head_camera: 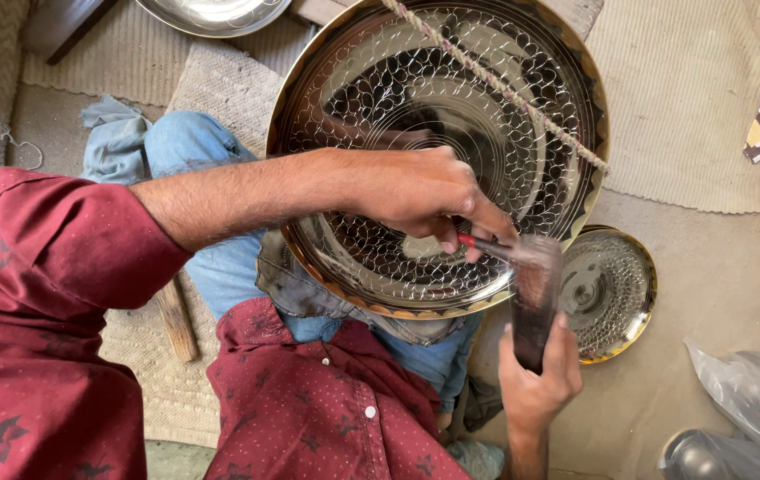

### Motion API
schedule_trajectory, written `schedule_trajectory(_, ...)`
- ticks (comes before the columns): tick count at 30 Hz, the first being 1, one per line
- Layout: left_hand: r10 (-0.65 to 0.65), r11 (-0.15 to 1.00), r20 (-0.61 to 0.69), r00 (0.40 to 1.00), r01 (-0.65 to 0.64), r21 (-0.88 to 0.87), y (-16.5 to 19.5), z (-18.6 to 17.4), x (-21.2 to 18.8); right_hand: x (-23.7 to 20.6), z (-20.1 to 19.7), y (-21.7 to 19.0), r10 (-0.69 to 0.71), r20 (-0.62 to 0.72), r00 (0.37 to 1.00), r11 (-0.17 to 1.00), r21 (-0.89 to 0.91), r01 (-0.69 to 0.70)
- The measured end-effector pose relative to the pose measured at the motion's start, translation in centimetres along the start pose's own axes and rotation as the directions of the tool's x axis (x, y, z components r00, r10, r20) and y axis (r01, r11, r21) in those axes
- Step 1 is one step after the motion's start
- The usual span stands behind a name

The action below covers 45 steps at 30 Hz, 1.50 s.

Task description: The person sits on the floor holding a punch against a decorative metal plate resting on their lap and strikes the punch with a wooden mallet to hammer a pattern into the plate. They set the finished plate aside with a stack of completed plates, pick up another plate, wipe it with a cloth, and resume hammering the pattern.

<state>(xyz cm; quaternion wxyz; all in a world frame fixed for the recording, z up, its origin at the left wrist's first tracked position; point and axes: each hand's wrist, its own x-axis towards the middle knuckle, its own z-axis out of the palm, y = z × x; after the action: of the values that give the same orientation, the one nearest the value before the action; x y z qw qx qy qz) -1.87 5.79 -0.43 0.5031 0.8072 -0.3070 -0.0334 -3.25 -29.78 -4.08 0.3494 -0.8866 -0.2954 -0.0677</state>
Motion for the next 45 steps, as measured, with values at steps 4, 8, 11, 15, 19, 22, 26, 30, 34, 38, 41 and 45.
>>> schedule_trajectory(4,0.087,0.996,-0.080,0.993,-0.087,0.013,0.2,0.0,-0.3,0.6,0.7,-0.2,0.142,-0.096,0.985,0.916,0.391,-0.093)
schedule_trajectory(8,0.006,1.000,-0.050,0.999,-0.005,0.019,0.6,-0.1,-0.5,1.9,0.1,-0.8,-0.221,0.072,0.973,0.947,-0.224,0.231)
schedule_trajectory(11,0.016,0.997,-0.096,0.995,-0.009,0.073,0.8,-0.1,-0.6,2.9,-0.6,-1.3,0.314,0.139,0.939,0.724,0.605,-0.332)
schedule_trajectory(15,0.016,0.992,-0.197,0.980,0.008,0.123,0.9,0.7,-1.5,5.0,-1.2,-1.5,-0.066,0.146,0.987,0.998,0.029,0.062)
schedule_trajectory(19,-0.027,0.983,-0.418,0.908,0.100,0.152,1.0,2.4,-2.6,7.9,-2.1,-2.0,-0.153,0.216,0.964,0.988,0.047,0.146)
schedule_trajectory(22,-0.157,0.964,-0.572,0.805,0.252,0.090,1.9,4.0,-3.0,10.7,-3.2,-2.6,-0.128,0.303,0.944,0.985,0.149,0.085)
schedule_trajectory(26,-0.191,0.917,-0.790,0.583,0.393,0.067,4.1,6.0,-3.9,15.2,-5.4,-2.9,-0.213,0.550,0.808,0.904,-0.202,0.376)
schedule_trajectory(30,-0.275,0.859,-0.883,0.382,0.510,-0.047,5.6,7.4,-3.7,18.0,-5.2,-3.7,-0.324,0.452,0.831,0.937,0.035,0.346)
schedule_trajectory(34,-0.278,0.898,-0.920,0.277,0.414,-0.147,6.0,8.0,-3.6,19.9,-5.9,-6.2,-0.389,0.425,0.817,0.920,0.227,0.320)
schedule_trajectory(38,-0.380,0.875,-0.898,0.222,0.401,-0.271,6.0,8.3,-3.7,21.8,-7.1,-9.6,-0.356,0.648,0.673,0.813,-0.141,0.565)
schedule_trajectory(41,-0.404,0.870,-0.889,0.216,0.391,-0.300,6.0,8.2,-3.9,22.8,-6.6,-11.6,-0.246,0.721,0.648,0.822,-0.199,0.534)
schedule_trajectory(45,-0.367,0.872,-0.894,0.258,0.431,-0.233,5.6,7.7,-3.9,23.2,-6.0,-12.6,-0.269,0.763,0.588,0.694,-0.271,0.667)
